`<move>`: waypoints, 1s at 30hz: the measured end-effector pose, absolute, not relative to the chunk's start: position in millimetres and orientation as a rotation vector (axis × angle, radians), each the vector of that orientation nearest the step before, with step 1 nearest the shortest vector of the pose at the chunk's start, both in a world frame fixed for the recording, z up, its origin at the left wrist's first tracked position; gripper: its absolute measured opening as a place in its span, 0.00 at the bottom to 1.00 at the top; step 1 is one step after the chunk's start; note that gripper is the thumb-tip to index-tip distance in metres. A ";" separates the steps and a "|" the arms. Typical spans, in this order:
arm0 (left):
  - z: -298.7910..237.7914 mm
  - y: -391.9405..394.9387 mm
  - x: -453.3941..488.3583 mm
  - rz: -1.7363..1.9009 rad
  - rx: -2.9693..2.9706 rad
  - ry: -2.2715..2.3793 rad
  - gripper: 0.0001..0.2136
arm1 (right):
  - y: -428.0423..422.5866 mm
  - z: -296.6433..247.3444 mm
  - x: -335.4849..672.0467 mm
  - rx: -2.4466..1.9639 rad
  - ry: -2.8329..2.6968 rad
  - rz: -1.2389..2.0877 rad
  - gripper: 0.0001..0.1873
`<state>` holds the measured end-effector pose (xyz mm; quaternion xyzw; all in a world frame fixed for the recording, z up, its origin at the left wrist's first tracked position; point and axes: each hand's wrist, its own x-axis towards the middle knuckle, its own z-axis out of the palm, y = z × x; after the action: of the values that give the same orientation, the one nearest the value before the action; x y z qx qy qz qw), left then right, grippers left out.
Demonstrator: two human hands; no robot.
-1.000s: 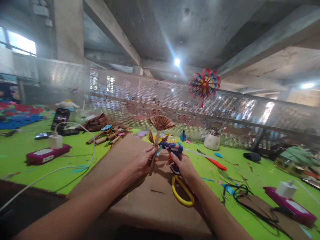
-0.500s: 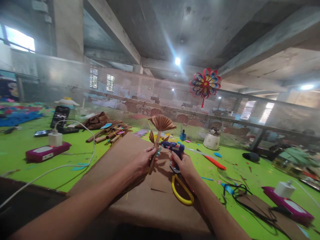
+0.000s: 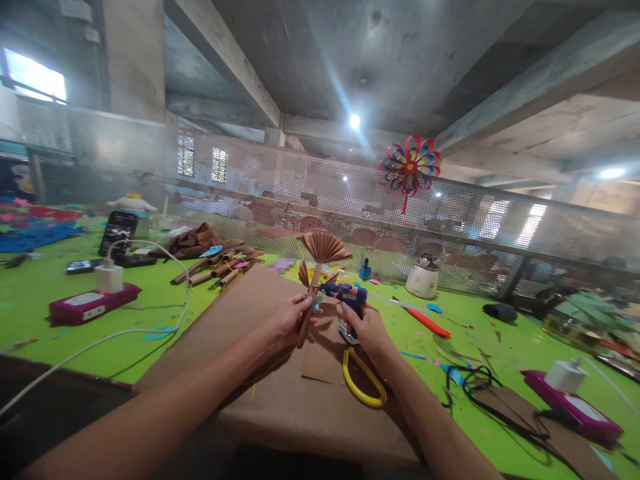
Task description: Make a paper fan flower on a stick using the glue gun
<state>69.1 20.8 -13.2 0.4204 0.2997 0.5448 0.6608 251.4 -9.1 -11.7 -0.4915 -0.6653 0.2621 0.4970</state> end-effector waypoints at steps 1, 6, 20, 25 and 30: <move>-13.0 20.4 69.2 1.234 0.950 0.678 0.03 | -8.5 -11.6 251.5 -1.192 -1.609 0.634 0.26; -11.0 19.0 68.4 1.239 0.952 0.715 0.03 | -7.9 -13.3 253.8 -1.188 -1.598 0.618 0.25; -11.4 20.1 68.5 1.218 0.927 0.717 0.04 | -6.8 -16.4 257.2 -1.233 -1.650 0.493 0.25; -10.5 19.9 67.9 1.226 0.942 0.701 0.03 | -9.7 -12.6 254.0 -1.164 -1.657 0.609 0.24; -10.8 20.4 67.3 1.225 0.952 0.714 0.02 | -15.4 -6.9 251.4 -1.203 -1.670 0.595 0.23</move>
<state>67.3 20.4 -10.8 0.4202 0.3153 0.5407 0.6570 251.4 -15.4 -6.9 -0.4928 -0.6843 0.2436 0.4791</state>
